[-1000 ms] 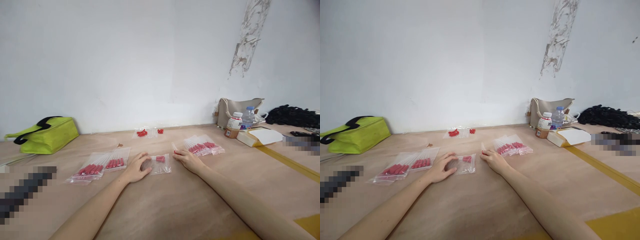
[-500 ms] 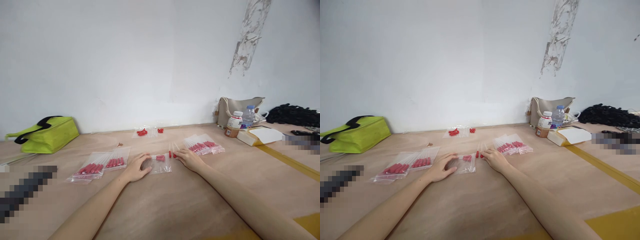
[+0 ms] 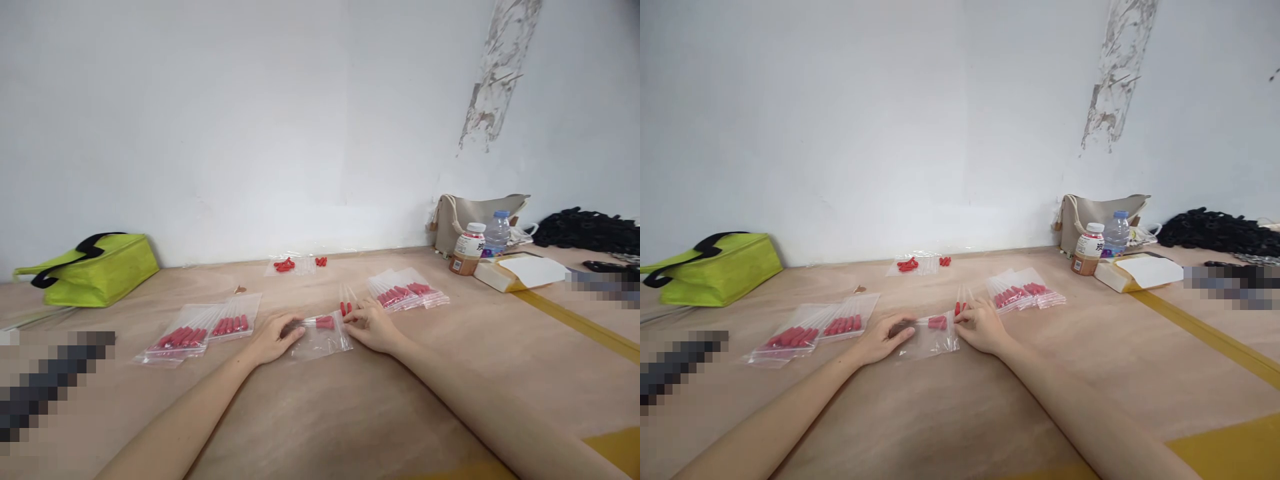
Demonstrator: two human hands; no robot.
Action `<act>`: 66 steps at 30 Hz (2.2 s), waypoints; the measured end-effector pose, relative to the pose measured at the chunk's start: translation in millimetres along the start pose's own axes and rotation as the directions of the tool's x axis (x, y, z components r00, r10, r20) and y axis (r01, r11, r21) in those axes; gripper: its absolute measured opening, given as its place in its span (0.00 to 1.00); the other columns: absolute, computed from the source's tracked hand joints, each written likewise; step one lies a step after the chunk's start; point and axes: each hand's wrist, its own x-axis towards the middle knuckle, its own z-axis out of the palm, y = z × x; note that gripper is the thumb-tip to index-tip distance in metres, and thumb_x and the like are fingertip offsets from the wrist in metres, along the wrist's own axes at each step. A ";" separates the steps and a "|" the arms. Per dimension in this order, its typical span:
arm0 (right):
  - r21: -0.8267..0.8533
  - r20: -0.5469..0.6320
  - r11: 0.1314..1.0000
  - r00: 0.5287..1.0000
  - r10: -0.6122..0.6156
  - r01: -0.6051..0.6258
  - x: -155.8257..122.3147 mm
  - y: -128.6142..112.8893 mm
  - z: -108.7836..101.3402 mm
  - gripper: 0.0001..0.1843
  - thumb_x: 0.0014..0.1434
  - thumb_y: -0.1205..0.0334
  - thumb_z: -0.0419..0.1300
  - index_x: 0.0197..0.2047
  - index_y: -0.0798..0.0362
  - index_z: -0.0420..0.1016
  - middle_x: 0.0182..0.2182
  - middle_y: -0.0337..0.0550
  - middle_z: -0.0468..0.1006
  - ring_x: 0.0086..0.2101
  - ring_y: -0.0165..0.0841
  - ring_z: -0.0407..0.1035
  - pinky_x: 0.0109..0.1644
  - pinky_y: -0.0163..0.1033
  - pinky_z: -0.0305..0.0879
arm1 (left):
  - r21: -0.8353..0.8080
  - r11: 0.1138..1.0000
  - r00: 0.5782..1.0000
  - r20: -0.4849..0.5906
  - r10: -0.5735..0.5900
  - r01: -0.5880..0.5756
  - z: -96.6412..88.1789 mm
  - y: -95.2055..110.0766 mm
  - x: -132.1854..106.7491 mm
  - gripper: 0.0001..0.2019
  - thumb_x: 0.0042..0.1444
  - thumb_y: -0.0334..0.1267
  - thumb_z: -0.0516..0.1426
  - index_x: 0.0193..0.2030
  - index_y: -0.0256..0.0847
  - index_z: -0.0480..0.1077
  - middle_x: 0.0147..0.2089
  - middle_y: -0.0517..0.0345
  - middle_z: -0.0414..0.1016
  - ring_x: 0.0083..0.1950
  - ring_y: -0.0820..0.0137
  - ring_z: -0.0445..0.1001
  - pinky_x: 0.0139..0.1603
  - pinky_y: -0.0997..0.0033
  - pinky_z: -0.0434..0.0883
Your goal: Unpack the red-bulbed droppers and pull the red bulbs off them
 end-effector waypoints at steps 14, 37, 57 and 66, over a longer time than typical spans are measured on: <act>0.018 0.213 0.973 0.951 0.223 -0.232 10.5 -28.4 6.0 0.16 0.45 0.48 0.62 0.26 0.54 0.72 0.20 0.38 0.70 0.26 0.30 0.63 0.31 0.34 0.55 | -0.124 0.992 0.995 0.101 0.002 0.010 -2.6 3.4 0.5 0.21 0.54 0.45 0.52 0.55 0.46 0.60 0.49 0.59 0.72 0.48 0.67 0.70 0.46 0.67 0.67; 0.512 0.401 0.756 0.892 0.210 -0.408 7.3 -4.5 -21.8 0.13 0.42 0.60 0.64 0.30 0.55 0.66 0.22 0.35 0.71 0.22 0.26 0.66 0.24 0.31 0.61 | -0.124 0.992 0.991 0.130 0.003 0.013 -0.2 -2.7 1.1 0.20 0.52 0.47 0.53 0.52 0.45 0.65 0.54 0.58 0.67 0.54 0.66 0.66 0.55 0.63 0.62; 0.325 -0.386 0.945 0.907 0.169 -0.038 27.2 42.8 -43.9 0.10 0.55 0.57 0.55 0.38 0.51 0.73 0.36 0.44 0.77 0.38 0.35 0.69 0.45 0.43 0.65 | -0.074 0.995 0.988 0.136 0.072 -0.062 -7.8 18.7 7.7 0.19 0.57 0.46 0.48 0.55 0.47 0.63 0.61 0.58 0.59 0.62 0.66 0.53 0.62 0.60 0.53; -0.178 -0.190 0.937 0.924 -0.333 0.301 13.9 42.4 -5.7 0.16 0.58 0.72 0.48 0.44 0.52 0.71 0.43 0.45 0.74 0.38 0.33 0.65 0.40 0.39 0.66 | 0.074 0.980 0.894 0.427 0.135 -0.183 10.6 33.7 -0.7 0.25 0.59 0.54 0.40 0.63 0.57 0.41 0.67 0.60 0.36 0.67 0.61 0.36 0.62 0.46 0.36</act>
